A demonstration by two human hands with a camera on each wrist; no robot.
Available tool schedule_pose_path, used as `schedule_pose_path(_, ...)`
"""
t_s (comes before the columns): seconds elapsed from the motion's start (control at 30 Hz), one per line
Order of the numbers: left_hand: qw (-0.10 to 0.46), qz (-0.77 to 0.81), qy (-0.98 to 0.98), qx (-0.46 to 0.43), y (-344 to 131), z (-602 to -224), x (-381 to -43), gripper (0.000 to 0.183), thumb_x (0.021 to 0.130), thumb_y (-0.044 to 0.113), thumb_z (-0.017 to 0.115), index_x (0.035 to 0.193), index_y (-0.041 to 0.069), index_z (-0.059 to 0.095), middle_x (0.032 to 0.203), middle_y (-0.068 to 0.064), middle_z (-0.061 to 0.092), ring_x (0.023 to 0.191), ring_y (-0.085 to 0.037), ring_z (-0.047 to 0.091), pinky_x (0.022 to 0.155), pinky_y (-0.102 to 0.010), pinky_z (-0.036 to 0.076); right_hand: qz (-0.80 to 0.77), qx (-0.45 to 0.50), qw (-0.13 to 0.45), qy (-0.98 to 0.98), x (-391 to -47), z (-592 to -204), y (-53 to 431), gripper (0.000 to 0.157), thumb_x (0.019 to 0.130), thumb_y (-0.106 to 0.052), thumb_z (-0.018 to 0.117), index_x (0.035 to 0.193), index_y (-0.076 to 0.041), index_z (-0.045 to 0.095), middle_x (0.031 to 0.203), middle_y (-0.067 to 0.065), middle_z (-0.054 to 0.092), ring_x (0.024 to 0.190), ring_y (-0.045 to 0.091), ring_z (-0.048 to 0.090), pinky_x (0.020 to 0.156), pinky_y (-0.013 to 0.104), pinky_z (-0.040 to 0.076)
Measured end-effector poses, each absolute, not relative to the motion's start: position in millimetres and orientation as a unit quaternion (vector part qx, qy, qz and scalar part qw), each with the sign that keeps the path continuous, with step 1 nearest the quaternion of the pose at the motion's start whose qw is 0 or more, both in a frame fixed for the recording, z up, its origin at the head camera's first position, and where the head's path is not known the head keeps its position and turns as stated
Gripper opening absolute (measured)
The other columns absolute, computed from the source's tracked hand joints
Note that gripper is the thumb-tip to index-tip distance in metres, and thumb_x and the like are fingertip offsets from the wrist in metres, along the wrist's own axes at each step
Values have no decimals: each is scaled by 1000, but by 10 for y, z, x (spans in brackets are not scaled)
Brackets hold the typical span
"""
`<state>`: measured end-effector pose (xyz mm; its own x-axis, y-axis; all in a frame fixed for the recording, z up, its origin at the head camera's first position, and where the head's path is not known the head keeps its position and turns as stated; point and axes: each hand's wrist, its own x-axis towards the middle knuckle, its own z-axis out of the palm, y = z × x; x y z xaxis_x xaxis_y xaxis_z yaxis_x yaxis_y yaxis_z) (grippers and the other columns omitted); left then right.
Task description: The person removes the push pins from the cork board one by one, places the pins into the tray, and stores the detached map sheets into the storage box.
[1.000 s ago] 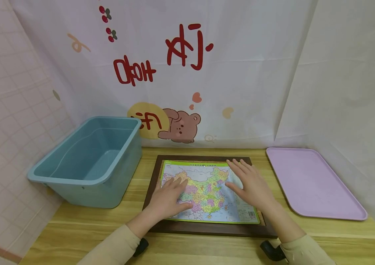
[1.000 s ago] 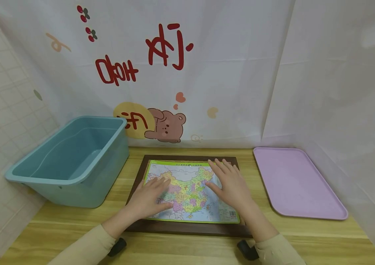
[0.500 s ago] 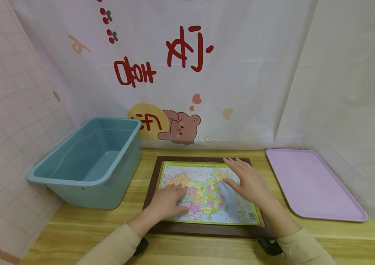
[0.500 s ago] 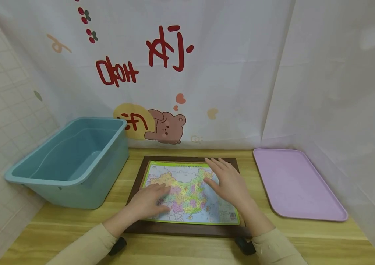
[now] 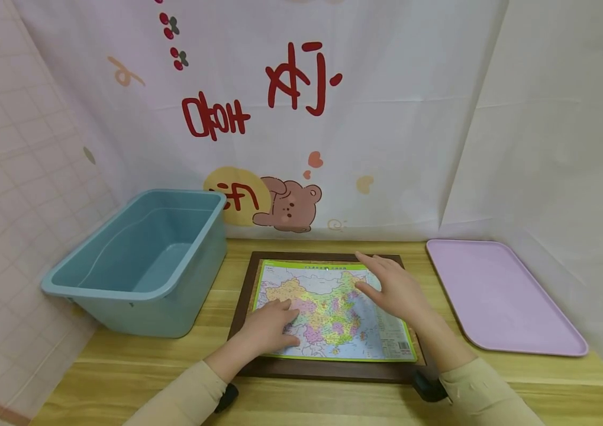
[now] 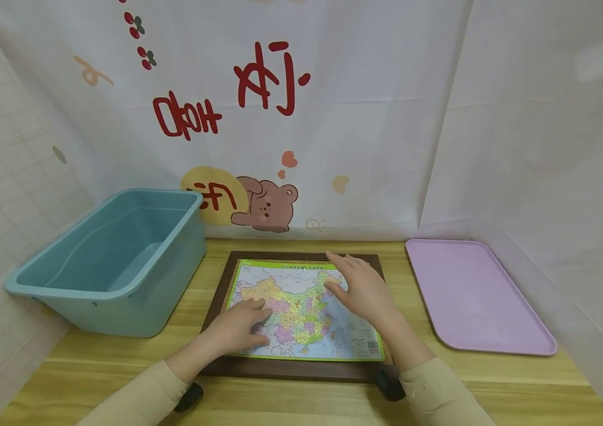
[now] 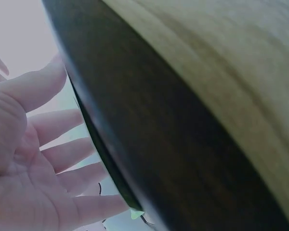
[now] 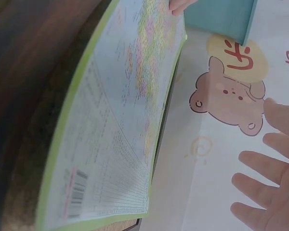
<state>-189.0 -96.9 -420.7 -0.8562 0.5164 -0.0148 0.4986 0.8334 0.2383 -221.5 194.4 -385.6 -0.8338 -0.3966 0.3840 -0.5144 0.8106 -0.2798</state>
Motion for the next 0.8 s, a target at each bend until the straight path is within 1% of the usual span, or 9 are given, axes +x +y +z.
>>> schedule_pose_path(0.27, 39, 101, 953, 283, -966, -4239, -1946, 57, 82, 37, 81, 127, 3, 67, 136, -23, 57, 124, -46, 53, 99, -52, 46, 211, 251, 141, -934, -2325, -3852, 1912, 59, 92, -25, 72, 144, -5, 52, 132, 16, 62, 119, 38, 58, 94, 55, 47)
schedule_pose_path(0.37, 36, 99, 952, 288, -968, -4246, -1959, 57, 82, 37, 81, 126, 3, 68, 134, -24, 58, 122, -45, 54, 99, -50, 47, 224, 247, 122, -935, -2391, -3855, 1892, 56, 93, -24, 71, 142, -3, 53, 133, 16, 61, 118, 36, 59, 95, 52, 48)
schedule_pose_path(0.47, 34, 97, 951, 292, -969, -4248, -1967, 57, 81, 37, 82, 125, 2, 69, 133, -24, 59, 120, -45, 56, 99, -49, 47, 241, 230, 101, -937, -2453, -3859, 1864, 53, 94, -24, 70, 141, -3, 55, 133, 16, 61, 117, 35, 60, 95, 53, 48)
schedule_pose_path(0.6, 32, 98, 951, 291, -964, -4254, -1979, 57, 80, 37, 82, 125, 3, 69, 132, -24, 59, 120, -44, 56, 99, -48, 47, 270, 204, 84, -937, -2534, -3886, 1826, 49, 95, -25, 69, 138, -3, 58, 127, 16, 65, 114, 35, 62, 93, 54, 49)
schedule_pose_path(0.8, 36, 99, 952, 286, -961, -4267, -1984, 58, 80, 37, 83, 125, 3, 69, 133, -23, 59, 121, -44, 56, 100, -48, 47, 309, 184, 77, -930, -2646, -3961, 1779, 45, 96, -26, 67, 134, -3, 61, 119, 13, 69, 109, 35, 64, 91, 54, 49)
